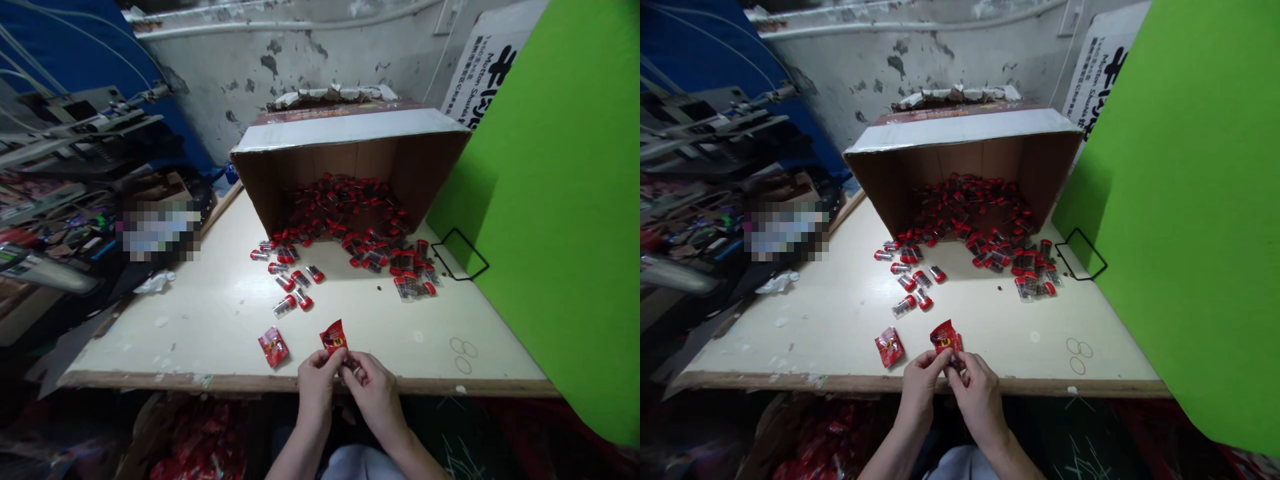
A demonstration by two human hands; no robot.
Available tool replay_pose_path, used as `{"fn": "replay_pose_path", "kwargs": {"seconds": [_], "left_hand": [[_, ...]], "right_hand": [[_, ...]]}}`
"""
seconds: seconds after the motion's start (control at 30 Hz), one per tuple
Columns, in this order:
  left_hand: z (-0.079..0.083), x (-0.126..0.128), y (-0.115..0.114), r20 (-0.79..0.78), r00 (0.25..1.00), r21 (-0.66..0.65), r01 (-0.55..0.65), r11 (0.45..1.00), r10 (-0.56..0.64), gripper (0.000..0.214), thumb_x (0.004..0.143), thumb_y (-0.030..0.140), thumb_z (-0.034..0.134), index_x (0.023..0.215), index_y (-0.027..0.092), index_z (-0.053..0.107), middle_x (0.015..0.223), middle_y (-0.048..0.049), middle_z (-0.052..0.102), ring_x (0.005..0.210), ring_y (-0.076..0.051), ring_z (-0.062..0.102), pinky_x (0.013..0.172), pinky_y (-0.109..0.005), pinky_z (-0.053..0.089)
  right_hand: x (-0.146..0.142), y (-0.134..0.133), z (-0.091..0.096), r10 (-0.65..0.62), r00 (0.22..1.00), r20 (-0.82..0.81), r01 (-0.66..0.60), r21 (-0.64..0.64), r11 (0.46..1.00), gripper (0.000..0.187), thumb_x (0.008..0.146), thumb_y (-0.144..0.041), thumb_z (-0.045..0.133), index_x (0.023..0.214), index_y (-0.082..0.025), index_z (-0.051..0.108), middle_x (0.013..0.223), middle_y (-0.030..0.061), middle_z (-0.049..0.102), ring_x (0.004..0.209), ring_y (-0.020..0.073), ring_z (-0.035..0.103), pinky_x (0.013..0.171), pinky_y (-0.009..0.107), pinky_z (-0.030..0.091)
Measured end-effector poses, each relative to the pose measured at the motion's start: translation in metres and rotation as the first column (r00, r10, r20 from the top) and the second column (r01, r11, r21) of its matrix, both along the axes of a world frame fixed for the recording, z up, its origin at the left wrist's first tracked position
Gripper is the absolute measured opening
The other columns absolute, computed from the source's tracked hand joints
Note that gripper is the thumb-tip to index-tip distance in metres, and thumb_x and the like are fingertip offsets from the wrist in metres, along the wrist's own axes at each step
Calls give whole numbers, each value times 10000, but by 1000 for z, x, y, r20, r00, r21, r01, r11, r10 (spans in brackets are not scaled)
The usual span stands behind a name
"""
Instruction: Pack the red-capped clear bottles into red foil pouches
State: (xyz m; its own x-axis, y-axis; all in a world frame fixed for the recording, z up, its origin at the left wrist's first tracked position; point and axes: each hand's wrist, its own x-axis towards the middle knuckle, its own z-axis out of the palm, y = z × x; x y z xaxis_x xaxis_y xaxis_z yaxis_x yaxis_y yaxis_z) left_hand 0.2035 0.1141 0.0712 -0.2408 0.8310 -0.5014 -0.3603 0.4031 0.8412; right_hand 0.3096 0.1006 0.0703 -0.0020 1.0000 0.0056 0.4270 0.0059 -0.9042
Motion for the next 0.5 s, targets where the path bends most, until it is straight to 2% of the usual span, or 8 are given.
{"fn": "replay_pose_path", "kwargs": {"seconds": [0.07,0.13,0.27,0.4,0.5], "left_hand": [[0,-1,0,-17,1000,7,6,1000,-6,248,581,338,778,633,117,679,614,-38,667,597,-132,551,611,-235,404],[1,-5,0,-16,1000,8,24,1000,-24,255,590,352,772,618,119,673,598,-31,652,586,-125,532,605,-232,394],[1,-14,-1,38,996,0,85,996,-85,305,663,413,712,596,119,665,518,6,563,524,-88,428,543,-211,330],[0,-18,-3,33,998,11,61,998,-62,316,666,420,711,576,123,649,476,42,466,501,-73,342,509,-206,274],[0,-17,-4,42,997,20,66,998,-67,327,683,430,692,566,127,645,480,35,488,505,-81,360,522,-213,294]], "right_hand": [[0,-1,0,-3,1000,28,2,31,1000,148,835,-275,564,926,-190,645,781,35,629,598,144,559,599,241,448],[1,-1,0,6,1000,-1,-6,-13,1000,141,827,-279,576,911,-192,648,751,27,631,575,140,554,573,234,446],[4,4,-4,60,984,-168,-89,-169,982,173,818,-324,589,900,-184,650,685,9,632,533,130,547,517,214,440],[5,5,-12,101,924,-369,-209,-268,941,246,841,-392,543,915,-169,616,721,14,630,526,116,550,452,190,418],[4,2,-11,106,918,-382,-236,-311,921,287,862,-429,495,809,-164,591,634,-3,586,487,114,543,418,185,412]]}}
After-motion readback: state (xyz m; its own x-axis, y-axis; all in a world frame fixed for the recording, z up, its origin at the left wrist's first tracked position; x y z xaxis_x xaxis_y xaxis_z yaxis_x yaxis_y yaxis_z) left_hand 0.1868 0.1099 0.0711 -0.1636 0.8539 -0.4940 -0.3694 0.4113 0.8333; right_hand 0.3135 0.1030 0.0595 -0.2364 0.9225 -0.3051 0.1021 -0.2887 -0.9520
